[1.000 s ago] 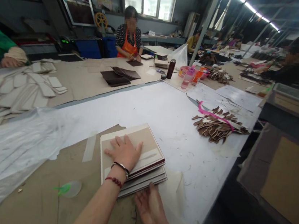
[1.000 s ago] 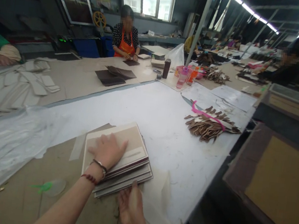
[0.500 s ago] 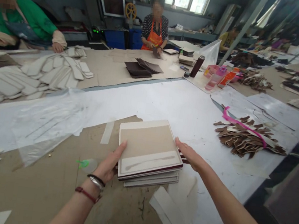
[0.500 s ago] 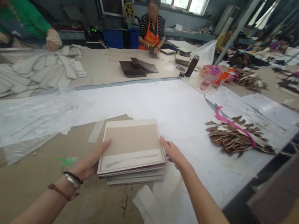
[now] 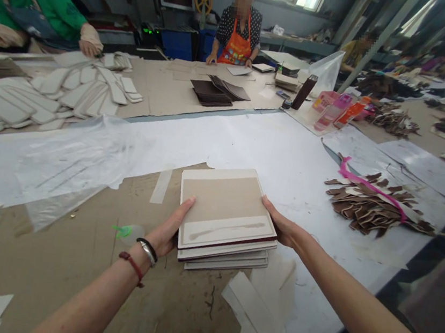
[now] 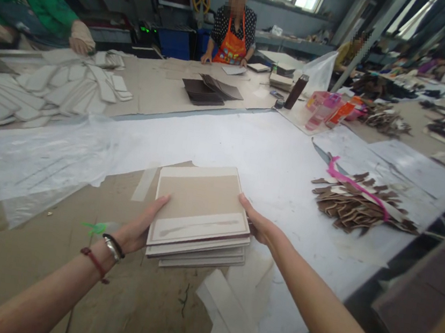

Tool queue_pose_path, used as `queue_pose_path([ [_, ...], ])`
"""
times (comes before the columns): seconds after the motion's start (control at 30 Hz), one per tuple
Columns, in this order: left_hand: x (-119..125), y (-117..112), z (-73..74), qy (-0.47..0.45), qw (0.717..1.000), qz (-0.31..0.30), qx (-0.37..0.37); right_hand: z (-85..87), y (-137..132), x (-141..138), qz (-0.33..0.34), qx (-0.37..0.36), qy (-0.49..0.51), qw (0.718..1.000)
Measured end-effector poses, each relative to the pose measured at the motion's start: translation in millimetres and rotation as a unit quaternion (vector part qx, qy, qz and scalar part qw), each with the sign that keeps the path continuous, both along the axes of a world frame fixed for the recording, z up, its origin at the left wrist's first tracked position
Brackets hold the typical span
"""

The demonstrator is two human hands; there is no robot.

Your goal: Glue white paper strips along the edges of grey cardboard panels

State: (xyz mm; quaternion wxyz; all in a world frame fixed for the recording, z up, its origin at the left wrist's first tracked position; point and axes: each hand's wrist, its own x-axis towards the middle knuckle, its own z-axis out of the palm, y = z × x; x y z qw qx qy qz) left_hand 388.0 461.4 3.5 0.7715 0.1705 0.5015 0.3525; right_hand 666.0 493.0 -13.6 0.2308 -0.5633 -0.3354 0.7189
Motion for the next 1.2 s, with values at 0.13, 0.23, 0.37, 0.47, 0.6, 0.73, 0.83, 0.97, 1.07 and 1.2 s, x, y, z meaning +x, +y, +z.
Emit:
queue_pose_path([
  [0.13, 1.8, -2.3, 0.9, 0.014, 1.000, 0.004, 0.004, 8.8, -3.0, -6.1, -0.025, -0.046, 0.056, 0.997],
  [0.23, 3.0, -3.0, 2.3, 0.016, 1.000, 0.007, 0.007, 11.0, -5.3, -9.9, -0.042, -0.047, 0.085, 0.994],
  [0.37, 2.3, -4.6, 2.8, 0.007, 1.000, 0.010, 0.012, 9.7, -8.7, -14.1, -0.079, -0.040, 0.099, 0.991],
  [0.47, -0.4, -6.6, 3.0, -0.008, 1.000, 0.011, 0.016, 11.3, -12.3, -18.3, -0.088, -0.032, 0.109, 0.990],
  [0.6, -2.5, -10.1, 8.5, -0.020, 0.999, 0.024, 0.013, 18.0, -16.3, -25.7, -0.093, -0.007, 0.124, 0.988],
  [0.73, -2.0, -14.4, 17.3, 0.002, 0.999, 0.040, 0.012, 21.8, -18.0, -30.9, -0.097, 0.006, 0.137, 0.986],
  [0.83, -3.5, -18.0, 18.2, 0.013, 0.999, 0.042, 0.023, 20.8, -20.1, -32.1, -0.106, 0.002, 0.131, 0.986],
  [0.97, -7.4, -23.4, 12.1, -0.012, 0.999, 0.034, 0.029, 19.3, -24.8, -32.8, -0.108, 0.001, 0.122, 0.987],
  [1.07, -7.3, -26.0, 12.6, -0.009, 0.998, 0.051, 0.028, 24.2, -25.8, -34.0, -0.097, 0.046, 0.145, 0.984],
  [1.2, -5.3, -22.5, 23.1, 0.008, 0.996, 0.073, 0.059, 48.2, -19.6, -37.2, -0.069, 0.138, 0.151, 0.976],
])
